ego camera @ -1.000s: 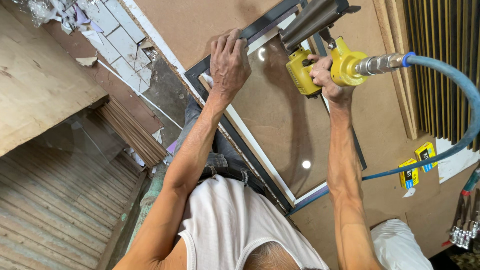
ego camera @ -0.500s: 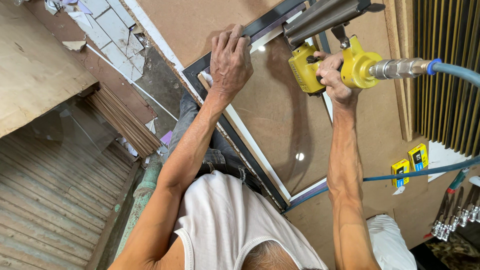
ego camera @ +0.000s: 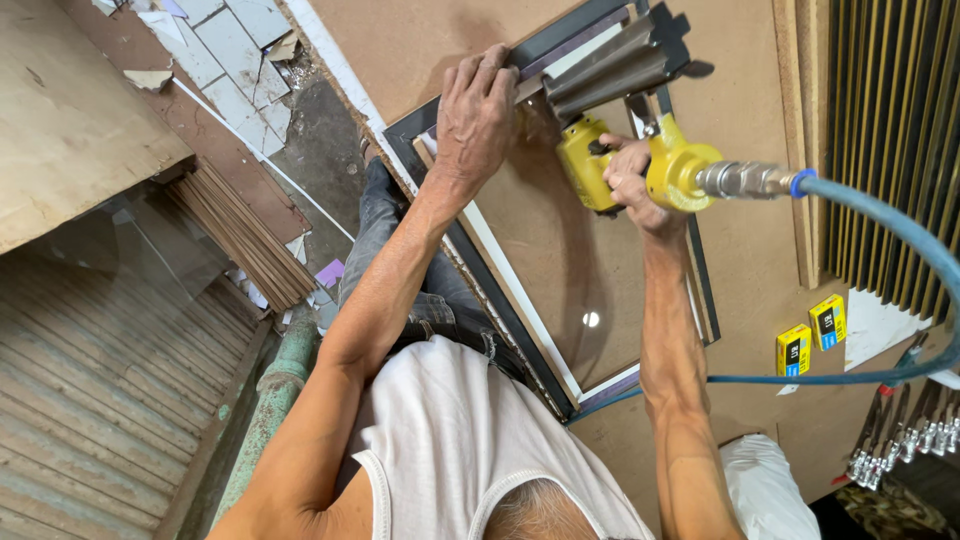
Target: The person uses a pneumatic nail gun to fasten the backing board of a framed glass panel, pressing the frame steady with the other hand and driving nails along the edges. They flip the frame over, nail the opposite side, then lift the finished frame and carry it away from the workbench.
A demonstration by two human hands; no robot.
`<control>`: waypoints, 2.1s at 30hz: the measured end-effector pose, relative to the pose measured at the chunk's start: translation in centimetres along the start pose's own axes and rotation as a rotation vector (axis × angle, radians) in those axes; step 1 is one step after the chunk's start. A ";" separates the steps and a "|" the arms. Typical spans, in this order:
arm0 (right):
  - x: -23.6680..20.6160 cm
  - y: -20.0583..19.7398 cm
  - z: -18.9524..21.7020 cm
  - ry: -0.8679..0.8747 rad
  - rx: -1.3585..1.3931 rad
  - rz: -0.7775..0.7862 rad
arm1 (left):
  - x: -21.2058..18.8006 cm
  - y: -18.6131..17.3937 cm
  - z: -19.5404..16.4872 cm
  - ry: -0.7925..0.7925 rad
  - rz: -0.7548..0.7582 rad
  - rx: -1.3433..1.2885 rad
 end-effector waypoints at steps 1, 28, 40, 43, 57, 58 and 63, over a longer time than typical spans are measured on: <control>-0.5 1.1 0.2 0.017 0.027 -0.004 | -0.4 -0.6 0.0 0.008 0.013 0.012; -2.2 7.1 0.8 0.037 0.132 -0.067 | -4.4 -4.4 2.6 0.011 -0.059 -0.049; -21.1 2.1 -2.9 0.085 0.360 -0.597 | -3.4 -6.3 0.7 0.075 -0.021 -0.035; -34.3 -0.6 -4.2 0.145 0.491 -1.068 | -3.6 -5.5 0.2 0.140 0.078 0.108; -64.8 2.5 -9.6 -0.258 0.931 -2.324 | 4.1 -2.7 4.7 -0.592 0.850 -0.089; -64.5 2.6 -9.7 -0.268 0.955 -2.304 | 4.4 -2.5 4.0 -0.544 0.896 -0.167; -60.4 6.1 -6.2 0.889 0.616 -1.661 | 6.8 -2.7 -1.0 -0.461 1.008 -0.484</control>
Point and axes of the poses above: each hand's wrist, its own x-axis towards the middle knuckle, its own y-axis out of the palm, z = x × y, the point moved 6 cm from there along x, towards the middle knuckle, and after that the axes turned 13 degrees about -x, right-handed, at the moved point
